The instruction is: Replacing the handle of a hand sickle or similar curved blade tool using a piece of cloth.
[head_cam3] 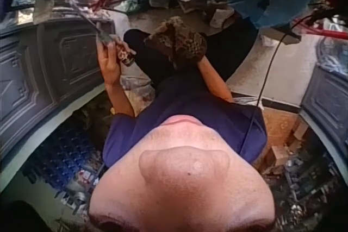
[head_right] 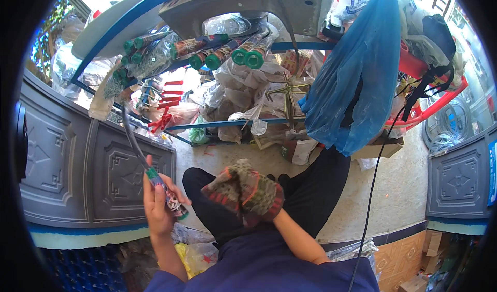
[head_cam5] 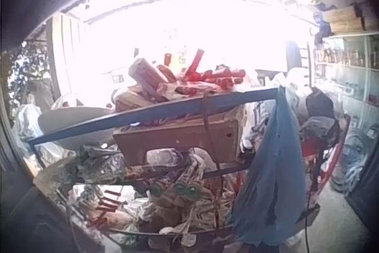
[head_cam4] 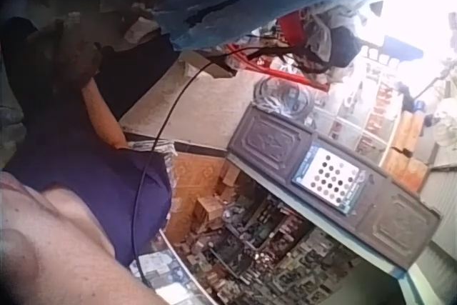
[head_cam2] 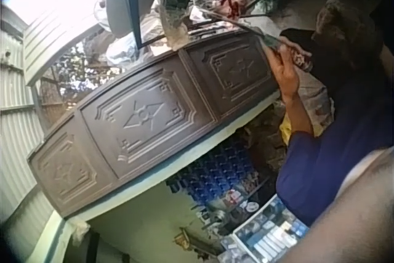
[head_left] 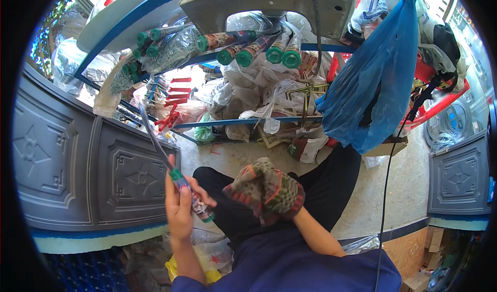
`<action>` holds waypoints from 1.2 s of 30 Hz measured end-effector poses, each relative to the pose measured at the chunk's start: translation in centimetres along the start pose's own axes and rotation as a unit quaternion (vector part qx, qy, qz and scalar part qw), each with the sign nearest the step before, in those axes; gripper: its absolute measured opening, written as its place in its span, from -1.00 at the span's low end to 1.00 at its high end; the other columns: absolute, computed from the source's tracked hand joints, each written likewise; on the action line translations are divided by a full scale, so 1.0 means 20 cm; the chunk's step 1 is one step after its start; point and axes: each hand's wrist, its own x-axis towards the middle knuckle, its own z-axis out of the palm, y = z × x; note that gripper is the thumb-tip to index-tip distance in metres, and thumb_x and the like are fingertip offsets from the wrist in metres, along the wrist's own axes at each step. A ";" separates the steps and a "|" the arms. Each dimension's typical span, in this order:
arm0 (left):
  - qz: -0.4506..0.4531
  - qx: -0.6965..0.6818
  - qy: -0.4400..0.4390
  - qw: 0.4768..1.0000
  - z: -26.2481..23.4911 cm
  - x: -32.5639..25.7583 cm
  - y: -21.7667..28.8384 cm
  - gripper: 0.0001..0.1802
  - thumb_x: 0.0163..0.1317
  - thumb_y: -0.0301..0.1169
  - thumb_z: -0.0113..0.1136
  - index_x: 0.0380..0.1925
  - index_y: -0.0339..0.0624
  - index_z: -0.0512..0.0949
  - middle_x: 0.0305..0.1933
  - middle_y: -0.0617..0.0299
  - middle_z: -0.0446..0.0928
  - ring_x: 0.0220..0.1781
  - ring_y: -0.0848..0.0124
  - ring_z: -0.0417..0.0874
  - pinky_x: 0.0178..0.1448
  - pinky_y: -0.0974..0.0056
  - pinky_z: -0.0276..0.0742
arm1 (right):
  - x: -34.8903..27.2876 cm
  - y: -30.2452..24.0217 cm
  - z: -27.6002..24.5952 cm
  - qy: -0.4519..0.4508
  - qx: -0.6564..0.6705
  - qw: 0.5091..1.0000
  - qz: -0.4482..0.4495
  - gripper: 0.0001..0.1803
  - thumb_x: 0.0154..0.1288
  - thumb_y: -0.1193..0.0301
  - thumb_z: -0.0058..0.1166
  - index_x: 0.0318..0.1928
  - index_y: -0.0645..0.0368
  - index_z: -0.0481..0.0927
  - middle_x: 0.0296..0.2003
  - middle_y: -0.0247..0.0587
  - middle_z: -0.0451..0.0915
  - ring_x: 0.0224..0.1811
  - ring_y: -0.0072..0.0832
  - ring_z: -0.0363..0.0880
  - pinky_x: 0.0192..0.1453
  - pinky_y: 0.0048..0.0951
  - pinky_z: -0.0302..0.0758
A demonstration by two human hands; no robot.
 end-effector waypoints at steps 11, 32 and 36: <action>0.146 0.644 -0.006 0.751 0.38 0.31 0.65 -0.71 0.32 -0.57 0.23 0.01 -0.32 0.48 -0.16 0.03 0.60 -0.17 0.37 0.64 -0.13 0.32 0.52 | -0.11 0.79 -0.62 0.085 -0.695 0.714 -0.006 -0.44 0.53 0.27 -0.24 0.48 0.07 0.18 0.46 -0.20 0.18 0.51 -0.38 0.14 0.57 -0.34 0.10; 0.344 0.799 -0.164 0.465 0.80 1.23 0.21 -0.82 0.24 -0.29 0.26 -0.29 -0.14 0.69 -0.29 0.12 0.62 -0.20 0.04 0.69 -0.11 0.02 0.60 | 0.00 0.57 -0.54 0.020 -0.510 0.860 0.014 -0.34 0.42 0.22 -0.10 0.50 0.00 0.18 0.48 -0.25 0.17 0.55 -0.33 0.08 0.64 -0.29 -0.07; 0.348 0.792 -0.154 0.477 0.75 1.25 0.15 -0.77 0.24 -0.23 0.28 -0.25 -0.14 0.69 -0.22 0.16 0.62 -0.20 0.06 0.71 -0.11 0.00 0.60 | -0.08 0.48 -0.49 0.000 -0.606 0.794 -0.054 -0.31 0.41 0.20 -0.06 0.51 -0.01 0.16 0.48 -0.29 0.17 0.54 -0.36 0.09 0.63 -0.32 -0.03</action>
